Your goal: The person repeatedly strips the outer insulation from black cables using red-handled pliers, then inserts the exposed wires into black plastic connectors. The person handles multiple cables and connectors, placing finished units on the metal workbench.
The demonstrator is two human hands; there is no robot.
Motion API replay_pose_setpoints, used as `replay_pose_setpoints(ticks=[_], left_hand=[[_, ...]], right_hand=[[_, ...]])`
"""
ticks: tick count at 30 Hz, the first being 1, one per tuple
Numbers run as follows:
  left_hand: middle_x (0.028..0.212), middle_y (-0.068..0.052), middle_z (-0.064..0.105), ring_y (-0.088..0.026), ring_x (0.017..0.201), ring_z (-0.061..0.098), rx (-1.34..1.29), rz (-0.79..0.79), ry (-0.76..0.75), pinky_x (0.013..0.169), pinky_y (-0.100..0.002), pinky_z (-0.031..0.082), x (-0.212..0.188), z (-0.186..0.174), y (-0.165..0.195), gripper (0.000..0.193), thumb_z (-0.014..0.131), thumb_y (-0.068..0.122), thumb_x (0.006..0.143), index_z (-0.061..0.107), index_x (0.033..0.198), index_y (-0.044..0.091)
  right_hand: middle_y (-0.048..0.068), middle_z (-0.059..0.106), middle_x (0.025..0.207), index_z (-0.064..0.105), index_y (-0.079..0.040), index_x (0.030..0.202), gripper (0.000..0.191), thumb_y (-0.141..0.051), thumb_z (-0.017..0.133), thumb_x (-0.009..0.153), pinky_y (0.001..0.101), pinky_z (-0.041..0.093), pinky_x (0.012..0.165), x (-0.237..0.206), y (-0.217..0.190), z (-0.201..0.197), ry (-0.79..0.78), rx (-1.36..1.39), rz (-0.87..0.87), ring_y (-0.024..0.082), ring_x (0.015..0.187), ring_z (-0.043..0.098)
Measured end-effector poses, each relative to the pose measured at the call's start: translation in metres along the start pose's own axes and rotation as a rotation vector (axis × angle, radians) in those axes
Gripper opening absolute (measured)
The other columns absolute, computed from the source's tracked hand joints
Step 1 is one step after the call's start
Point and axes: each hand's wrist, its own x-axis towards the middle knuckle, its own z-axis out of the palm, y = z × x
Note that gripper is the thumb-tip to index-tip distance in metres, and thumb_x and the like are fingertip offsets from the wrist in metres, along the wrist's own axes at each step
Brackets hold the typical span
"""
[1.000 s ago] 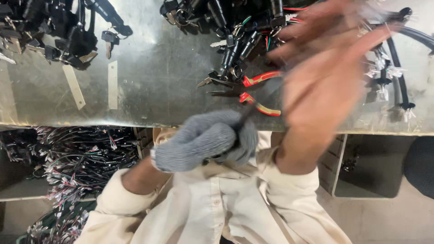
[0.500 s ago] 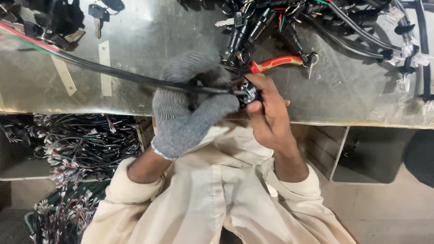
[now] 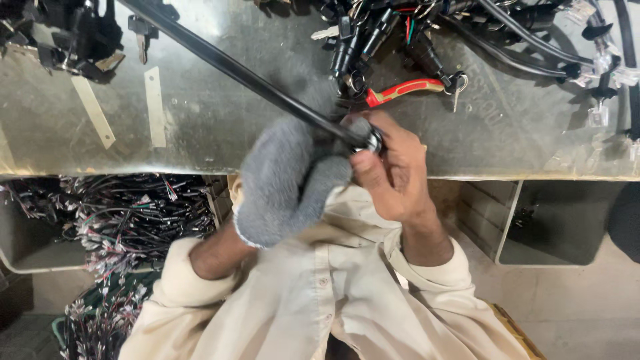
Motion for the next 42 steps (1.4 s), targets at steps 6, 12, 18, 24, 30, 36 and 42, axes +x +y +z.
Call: replay_pose_setpoints(ticks=[6, 12, 18, 24, 30, 36, 42], left_hand=[[0.104, -0.008, 0.074, -0.023, 0.093, 0.071, -0.195, -0.342, -0.269, 0.085, -0.035, 0.058, 0.006, -0.001, -0.008, 0.045, 0.089, 0.032, 0.089, 0.069, 0.123, 0.010], [0.141, -0.010, 0.066, -0.030, 0.136, 0.056, -0.199, 0.005, -0.203, 0.118, -0.042, 0.040, 0.012, -0.012, -0.002, 0.042, 0.081, 0.026, 0.093, 0.070, 0.130, 0.009], [0.117, -0.004, 0.073, -0.032, 0.132, 0.055, -0.535, 0.161, -0.417, 0.119, -0.047, 0.033, 0.024, -0.027, -0.001, 0.026, 0.082, 0.026, 0.082, 0.076, 0.104, 0.013], [0.118, -0.004, 0.075, -0.024, 0.124, 0.066, -0.558, -0.124, -0.354, 0.113, -0.037, 0.048, 0.018, -0.019, -0.006, 0.020, 0.073, 0.021, 0.096, 0.074, 0.112, 0.007], [0.136, -0.013, 0.061, -0.024, 0.132, 0.056, -0.557, -0.170, -0.157, 0.117, -0.034, 0.044, 0.019, 0.009, -0.024, 0.037, 0.064, 0.013, 0.106, 0.054, 0.140, 0.001], [0.119, -0.009, 0.063, -0.014, 0.102, 0.062, -0.710, -0.357, 0.009, 0.092, -0.028, 0.053, 0.010, -0.004, -0.035, 0.035, 0.058, 0.012, 0.106, 0.051, 0.139, 0.002], [0.111, -0.008, 0.060, -0.015, 0.095, 0.060, -0.447, -0.089, -0.064, 0.086, -0.027, 0.053, 0.003, -0.020, -0.033, 0.019, 0.057, 0.009, 0.115, 0.058, 0.131, 0.000]], right_hand=[[0.000, 0.055, 0.083, 0.061, 0.004, 0.110, 0.030, -0.025, 0.056, 0.101, 0.0206, 0.040, 0.067, -0.001, -0.006, -0.003, -0.148, 0.223, 0.006, 0.005, 0.072, 0.049], [0.009, 0.067, 0.112, 0.056, 0.007, 0.134, 0.044, -0.023, 0.058, 0.102, 0.0304, 0.054, 0.085, -0.002, -0.009, 0.004, -0.118, 0.211, 0.031, 0.015, 0.094, 0.064], [0.015, 0.063, 0.131, 0.056, 0.008, 0.136, 0.055, -0.021, 0.066, 0.090, 0.0336, 0.051, 0.097, -0.010, 0.025, -0.024, -0.741, 0.498, -0.102, 0.023, 0.114, 0.062], [0.012, 0.056, 0.144, 0.036, 0.006, 0.152, 0.077, -0.041, 0.070, 0.101, 0.0343, 0.046, 0.113, -0.039, 0.068, 0.015, -0.330, 0.680, 0.103, 0.019, 0.130, 0.055], [0.007, 0.049, 0.121, 0.042, 0.002, 0.145, 0.076, -0.061, 0.054, 0.102, 0.0315, 0.037, 0.086, -0.018, 0.069, 0.046, 0.355, 0.248, 0.085, 0.013, 0.097, 0.042], [0.017, 0.054, 0.134, 0.051, -0.005, 0.136, 0.077, -0.066, 0.064, 0.091, 0.0481, 0.037, 0.111, 0.015, -0.004, 0.005, 0.201, -0.789, -0.417, 0.033, 0.131, 0.048], [0.009, 0.062, 0.126, 0.062, -0.009, 0.128, 0.063, -0.057, 0.080, 0.091, 0.0497, 0.037, 0.102, 0.012, 0.016, -0.033, 0.062, -1.291, -0.315, 0.029, 0.119, 0.056]])
